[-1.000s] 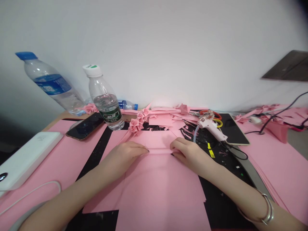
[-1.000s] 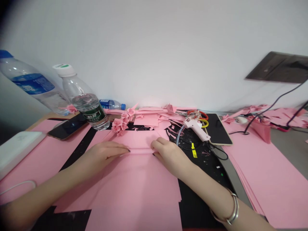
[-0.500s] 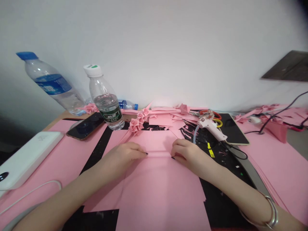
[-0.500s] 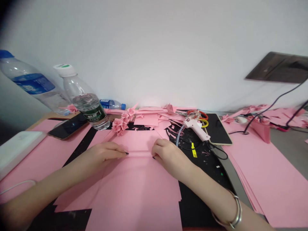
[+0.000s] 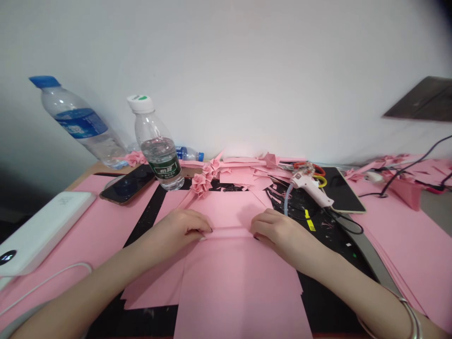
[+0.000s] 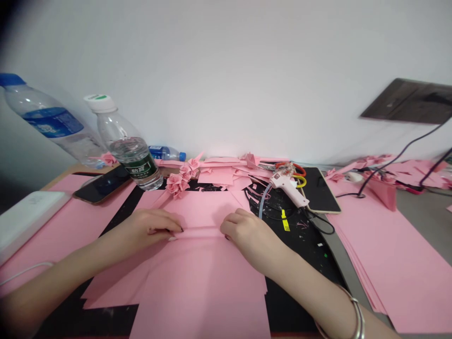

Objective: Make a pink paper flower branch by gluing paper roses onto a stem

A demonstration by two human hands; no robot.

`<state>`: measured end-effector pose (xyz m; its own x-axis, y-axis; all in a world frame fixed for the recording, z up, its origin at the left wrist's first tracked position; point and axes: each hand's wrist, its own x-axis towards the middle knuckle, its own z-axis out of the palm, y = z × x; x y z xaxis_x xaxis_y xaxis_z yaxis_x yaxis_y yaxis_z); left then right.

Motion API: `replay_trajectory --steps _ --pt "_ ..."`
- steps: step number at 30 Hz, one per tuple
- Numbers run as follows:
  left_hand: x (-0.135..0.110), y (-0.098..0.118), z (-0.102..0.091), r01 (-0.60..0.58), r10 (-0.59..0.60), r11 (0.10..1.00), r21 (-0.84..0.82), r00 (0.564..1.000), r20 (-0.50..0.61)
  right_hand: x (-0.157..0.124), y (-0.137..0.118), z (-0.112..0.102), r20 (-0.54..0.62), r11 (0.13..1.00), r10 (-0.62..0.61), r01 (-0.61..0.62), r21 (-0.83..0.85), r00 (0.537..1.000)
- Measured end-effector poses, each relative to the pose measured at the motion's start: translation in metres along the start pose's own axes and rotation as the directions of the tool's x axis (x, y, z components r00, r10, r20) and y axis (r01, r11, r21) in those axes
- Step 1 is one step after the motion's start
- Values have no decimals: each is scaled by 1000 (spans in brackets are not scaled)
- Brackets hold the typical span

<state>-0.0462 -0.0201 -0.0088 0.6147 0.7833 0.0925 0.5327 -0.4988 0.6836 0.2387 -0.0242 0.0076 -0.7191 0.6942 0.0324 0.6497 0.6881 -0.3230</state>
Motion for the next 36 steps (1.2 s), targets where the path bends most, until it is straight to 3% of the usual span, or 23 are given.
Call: replay_trajectory --steps 4,9,14,17,22,30,33,36 --pt "-1 1 -1 -15 15 1000 25 1000 3 -4 1 4 17 1000 -5 4 24 1000" --pt "-2 2 -2 -54 54 999 4 998 26 -3 -2 3 57 980 155 -161 115 986" --pt "-3 3 3 63 -63 997 -41 998 4 1 -7 -2 105 962 206 -221 160 973" --pt "-4 3 6 124 -124 991 -41 992 2 2 -8 -2 105 959 209 -225 170 972" --pt "-3 6 6 48 -47 999 -5 996 78 1 -6 -2 92 955 181 -197 219 979" --pt "8 10 0 42 -59 988 148 992 110 15 5 -7 181 962 149 -185 202 972" --pt "13 8 -3 73 -101 972 225 988 114 21 10 -6 131 978 131 -150 142 983" --pt "16 3 -1 58 -78 934 353 996 41 27 13 -4 74 992 123 -123 -11 990"
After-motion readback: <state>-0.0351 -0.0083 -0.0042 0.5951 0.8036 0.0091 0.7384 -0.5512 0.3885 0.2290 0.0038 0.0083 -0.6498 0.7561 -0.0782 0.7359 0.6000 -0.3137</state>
